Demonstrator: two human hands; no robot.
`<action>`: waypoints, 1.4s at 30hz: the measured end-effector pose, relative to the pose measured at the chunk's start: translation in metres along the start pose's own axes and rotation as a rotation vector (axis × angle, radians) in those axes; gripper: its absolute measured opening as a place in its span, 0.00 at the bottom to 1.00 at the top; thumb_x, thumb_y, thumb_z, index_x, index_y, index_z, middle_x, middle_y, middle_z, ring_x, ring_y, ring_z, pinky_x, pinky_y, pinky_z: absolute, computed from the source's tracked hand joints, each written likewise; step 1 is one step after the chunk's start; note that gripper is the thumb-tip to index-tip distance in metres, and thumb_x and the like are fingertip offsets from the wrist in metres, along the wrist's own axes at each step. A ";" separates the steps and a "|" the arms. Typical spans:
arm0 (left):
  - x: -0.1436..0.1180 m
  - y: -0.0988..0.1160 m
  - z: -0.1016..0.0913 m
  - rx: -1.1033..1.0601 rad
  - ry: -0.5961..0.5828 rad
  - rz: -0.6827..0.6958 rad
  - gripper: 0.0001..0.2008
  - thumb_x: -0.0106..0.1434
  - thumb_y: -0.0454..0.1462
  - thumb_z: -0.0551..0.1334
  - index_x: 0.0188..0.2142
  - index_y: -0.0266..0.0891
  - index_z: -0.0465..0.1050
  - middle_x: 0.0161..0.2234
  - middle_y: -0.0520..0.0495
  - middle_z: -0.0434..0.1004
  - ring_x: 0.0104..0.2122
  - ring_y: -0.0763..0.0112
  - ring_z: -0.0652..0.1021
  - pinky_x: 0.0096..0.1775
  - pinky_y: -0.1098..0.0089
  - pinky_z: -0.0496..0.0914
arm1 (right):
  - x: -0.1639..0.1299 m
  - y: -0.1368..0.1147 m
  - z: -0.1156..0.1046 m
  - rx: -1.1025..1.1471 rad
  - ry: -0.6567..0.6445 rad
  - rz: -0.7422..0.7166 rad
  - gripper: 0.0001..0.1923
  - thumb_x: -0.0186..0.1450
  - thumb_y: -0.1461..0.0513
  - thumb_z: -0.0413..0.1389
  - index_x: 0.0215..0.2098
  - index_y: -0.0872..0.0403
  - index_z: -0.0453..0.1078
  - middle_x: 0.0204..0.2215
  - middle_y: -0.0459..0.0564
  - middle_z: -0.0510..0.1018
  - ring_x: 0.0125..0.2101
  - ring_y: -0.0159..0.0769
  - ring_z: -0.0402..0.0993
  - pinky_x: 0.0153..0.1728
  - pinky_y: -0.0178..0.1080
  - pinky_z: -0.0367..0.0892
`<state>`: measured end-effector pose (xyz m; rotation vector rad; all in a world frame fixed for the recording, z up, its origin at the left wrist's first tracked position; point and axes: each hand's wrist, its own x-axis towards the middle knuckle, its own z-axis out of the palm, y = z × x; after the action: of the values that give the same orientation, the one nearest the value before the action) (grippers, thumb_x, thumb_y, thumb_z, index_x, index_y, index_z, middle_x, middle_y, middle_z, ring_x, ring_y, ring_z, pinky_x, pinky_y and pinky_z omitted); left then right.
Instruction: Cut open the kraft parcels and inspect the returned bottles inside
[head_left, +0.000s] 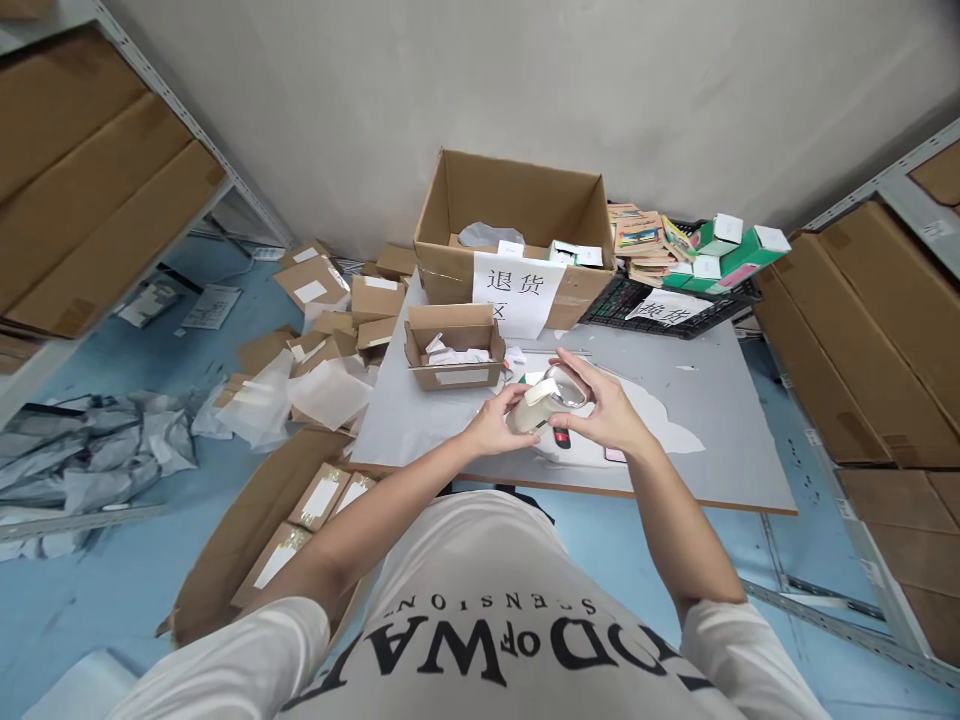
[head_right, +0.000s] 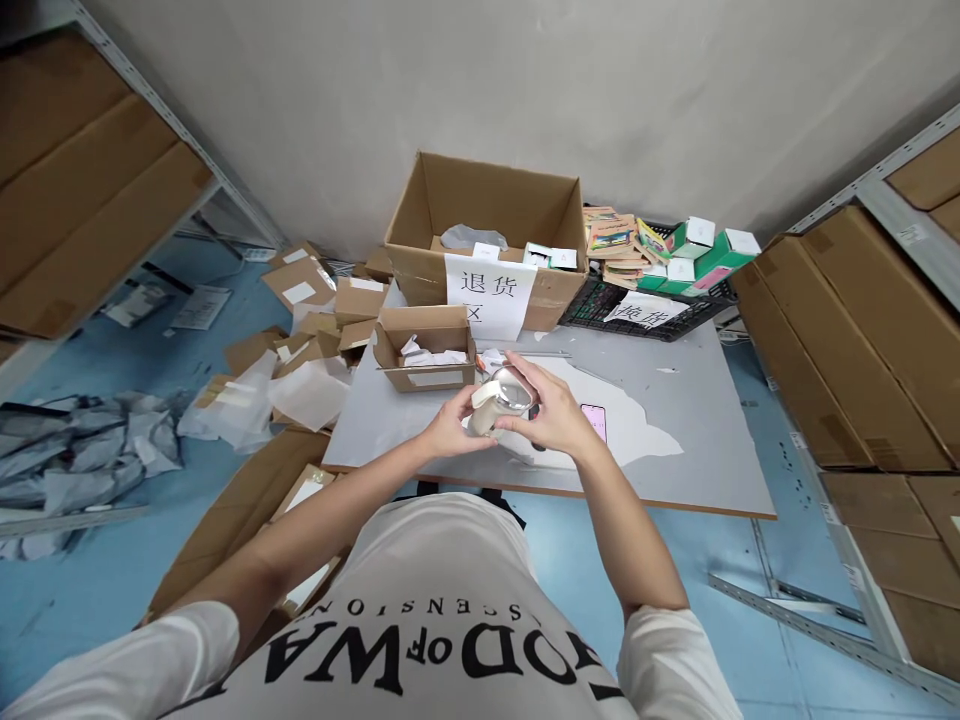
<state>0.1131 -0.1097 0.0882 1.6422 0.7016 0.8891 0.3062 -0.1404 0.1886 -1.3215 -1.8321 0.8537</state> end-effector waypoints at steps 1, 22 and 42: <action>0.004 0.000 0.000 0.006 -0.016 0.008 0.36 0.44 0.39 0.72 0.52 0.40 0.64 0.46 0.42 0.74 0.45 0.59 0.76 0.49 0.59 0.68 | 0.004 0.000 -0.005 -0.050 -0.001 0.018 0.45 0.48 0.52 0.68 0.62 0.48 0.60 0.55 0.56 0.70 0.50 0.50 0.70 0.45 0.48 0.70; 0.062 -0.078 0.010 0.789 -0.289 0.045 0.44 0.51 0.43 0.69 0.63 0.32 0.52 0.65 0.29 0.49 0.64 0.51 0.55 0.60 0.56 0.55 | 0.010 0.047 -0.070 -0.238 0.375 0.011 0.44 0.49 0.49 0.67 0.59 0.54 0.63 0.52 0.57 0.73 0.52 0.49 0.70 0.52 0.50 0.68; 0.102 -0.074 0.003 0.688 -0.016 -0.195 0.18 0.68 0.47 0.50 0.44 0.39 0.72 0.37 0.42 0.78 0.39 0.60 0.77 0.39 0.68 0.67 | -0.001 0.072 -0.047 -0.189 0.331 -0.001 0.46 0.48 0.48 0.67 0.61 0.54 0.61 0.52 0.59 0.72 0.51 0.49 0.70 0.48 0.48 0.70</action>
<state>0.1709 -0.0102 0.0366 2.1230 1.2255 0.5120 0.3817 -0.1172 0.1533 -1.4793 -1.6789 0.4356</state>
